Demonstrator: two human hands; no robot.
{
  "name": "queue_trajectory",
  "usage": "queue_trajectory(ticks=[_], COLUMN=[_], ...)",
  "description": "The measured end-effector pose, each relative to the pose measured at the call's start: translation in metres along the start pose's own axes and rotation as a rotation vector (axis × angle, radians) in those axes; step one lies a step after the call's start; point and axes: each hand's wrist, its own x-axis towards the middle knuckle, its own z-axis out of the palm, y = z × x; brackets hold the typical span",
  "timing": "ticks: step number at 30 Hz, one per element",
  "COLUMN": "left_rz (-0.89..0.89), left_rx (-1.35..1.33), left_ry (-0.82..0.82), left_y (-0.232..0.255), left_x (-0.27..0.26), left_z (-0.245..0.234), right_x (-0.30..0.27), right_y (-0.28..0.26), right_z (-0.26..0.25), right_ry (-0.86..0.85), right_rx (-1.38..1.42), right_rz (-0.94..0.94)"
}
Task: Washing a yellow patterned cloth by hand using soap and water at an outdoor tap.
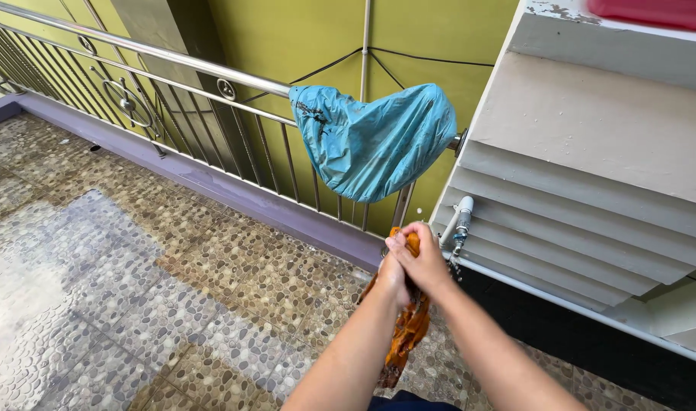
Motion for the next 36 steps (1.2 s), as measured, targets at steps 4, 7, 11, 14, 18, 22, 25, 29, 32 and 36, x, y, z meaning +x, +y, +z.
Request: queue_trajectory(ticks=[4, 7, 11, 14, 18, 22, 25, 29, 32, 36], left_rz=[0.180, 0.217, 0.225, 0.158, 0.327, 0.449, 0.558, 0.772, 0.782, 0.877], left_rx=[-0.162, 0.297, 0.447, 0.473, 0.261, 0.310, 0.362, 0.449, 0.361, 0.610], left_ry=[0.035, 0.235, 0.194, 0.178, 0.051, 0.071, -0.106, -0.037, 0.208, 0.514], left_y=[-0.020, -0.009, 0.011, 0.029, 0.056, 0.066, 0.067, 0.088, 0.099, 0.106], left_x=[0.029, -0.004, -0.002, -0.014, -0.040, -0.060, -0.064, -0.047, -0.047, -0.033], left_z=[-0.013, 0.012, 0.015, 0.024, 0.046, 0.077, 0.086, 0.048, 0.019, -0.015], right_x=[-0.015, -0.011, 0.028, 0.031, 0.020, 0.003, 0.014, 0.038, 0.041, 0.058], right_y=[0.022, 0.019, 0.028, 0.019, 0.026, 0.042, 0.068, 0.070, 0.044, 0.043], right_z=[0.017, 0.006, -0.020, -0.050, -0.083, -0.076, -0.053, -0.074, -0.101, -0.125], right_ry=[0.522, 0.450, 0.450, 0.148, -0.029, -0.444, -0.305, -0.184, -0.146, -0.085], right_rx=[-0.521, -0.298, -0.418, 0.027, -0.054, -0.198, -0.203, -0.366, -0.578, -0.288], right_rz=[-0.542, -0.185, -0.130, -0.088, 0.114, 0.262, -0.089, -0.042, 0.007, -0.084])
